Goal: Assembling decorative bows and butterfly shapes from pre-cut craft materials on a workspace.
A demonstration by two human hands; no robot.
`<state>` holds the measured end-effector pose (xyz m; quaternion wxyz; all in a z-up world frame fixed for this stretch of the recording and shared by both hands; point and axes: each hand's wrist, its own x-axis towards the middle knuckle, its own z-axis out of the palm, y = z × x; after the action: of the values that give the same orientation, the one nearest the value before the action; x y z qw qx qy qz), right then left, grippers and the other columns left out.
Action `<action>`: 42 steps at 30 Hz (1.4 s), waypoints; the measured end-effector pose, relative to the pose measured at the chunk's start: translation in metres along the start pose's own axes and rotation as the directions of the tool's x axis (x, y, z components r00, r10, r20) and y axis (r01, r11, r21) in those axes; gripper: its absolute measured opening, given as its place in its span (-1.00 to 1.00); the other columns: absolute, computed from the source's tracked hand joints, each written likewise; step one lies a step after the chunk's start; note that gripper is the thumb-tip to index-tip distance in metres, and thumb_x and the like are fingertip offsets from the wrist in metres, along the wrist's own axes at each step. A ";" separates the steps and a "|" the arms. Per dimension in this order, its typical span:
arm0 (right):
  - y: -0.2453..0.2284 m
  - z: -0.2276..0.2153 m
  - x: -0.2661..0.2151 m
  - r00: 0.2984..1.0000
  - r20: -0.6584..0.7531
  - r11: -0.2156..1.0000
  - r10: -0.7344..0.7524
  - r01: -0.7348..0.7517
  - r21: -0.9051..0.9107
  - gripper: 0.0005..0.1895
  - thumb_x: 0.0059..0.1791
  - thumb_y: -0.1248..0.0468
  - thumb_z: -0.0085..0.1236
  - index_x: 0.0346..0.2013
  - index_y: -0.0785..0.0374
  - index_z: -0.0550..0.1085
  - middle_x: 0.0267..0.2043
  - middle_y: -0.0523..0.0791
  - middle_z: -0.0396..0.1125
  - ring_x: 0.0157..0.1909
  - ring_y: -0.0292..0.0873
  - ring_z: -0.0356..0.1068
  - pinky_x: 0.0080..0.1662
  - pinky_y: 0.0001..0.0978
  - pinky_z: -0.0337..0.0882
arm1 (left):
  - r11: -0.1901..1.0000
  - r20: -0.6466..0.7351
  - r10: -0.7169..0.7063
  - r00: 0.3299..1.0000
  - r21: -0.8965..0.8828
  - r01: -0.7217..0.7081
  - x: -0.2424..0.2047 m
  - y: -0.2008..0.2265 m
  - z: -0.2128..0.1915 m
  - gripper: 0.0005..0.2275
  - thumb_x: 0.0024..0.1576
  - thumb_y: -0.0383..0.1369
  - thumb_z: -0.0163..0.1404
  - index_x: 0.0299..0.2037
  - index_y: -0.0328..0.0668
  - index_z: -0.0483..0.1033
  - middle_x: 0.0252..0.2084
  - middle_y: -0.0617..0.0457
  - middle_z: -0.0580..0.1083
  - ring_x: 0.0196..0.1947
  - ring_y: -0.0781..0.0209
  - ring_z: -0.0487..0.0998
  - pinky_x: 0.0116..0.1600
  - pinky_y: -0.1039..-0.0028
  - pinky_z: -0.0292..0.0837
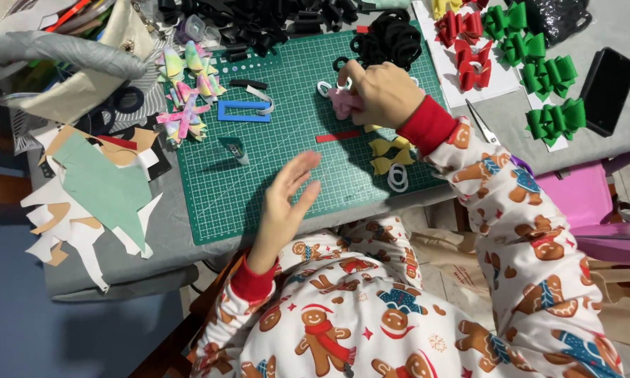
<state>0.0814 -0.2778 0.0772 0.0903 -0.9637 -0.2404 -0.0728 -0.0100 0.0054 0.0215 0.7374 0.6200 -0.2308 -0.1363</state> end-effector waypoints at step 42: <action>0.017 -0.028 0.028 0.987 -0.151 0.972 0.062 -0.025 0.236 -0.92 0.01 0.20 0.25 -0.21 0.02 0.60 -0.26 -0.18 0.52 -0.27 -0.15 0.54 -0.24 -0.30 0.49 | 0.721 0.071 -0.270 0.960 -0.646 0.251 0.008 -0.024 0.000 -0.53 0.35 -0.37 -0.23 0.45 -0.35 0.02 0.40 -0.26 0.27 0.32 -0.05 0.39 0.38 0.09 0.33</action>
<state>0.1112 -0.2863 0.1070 0.2230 -0.9428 -0.2180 -0.1180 -0.0007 -0.0029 -0.0006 0.8826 0.3544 -0.0695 -0.3010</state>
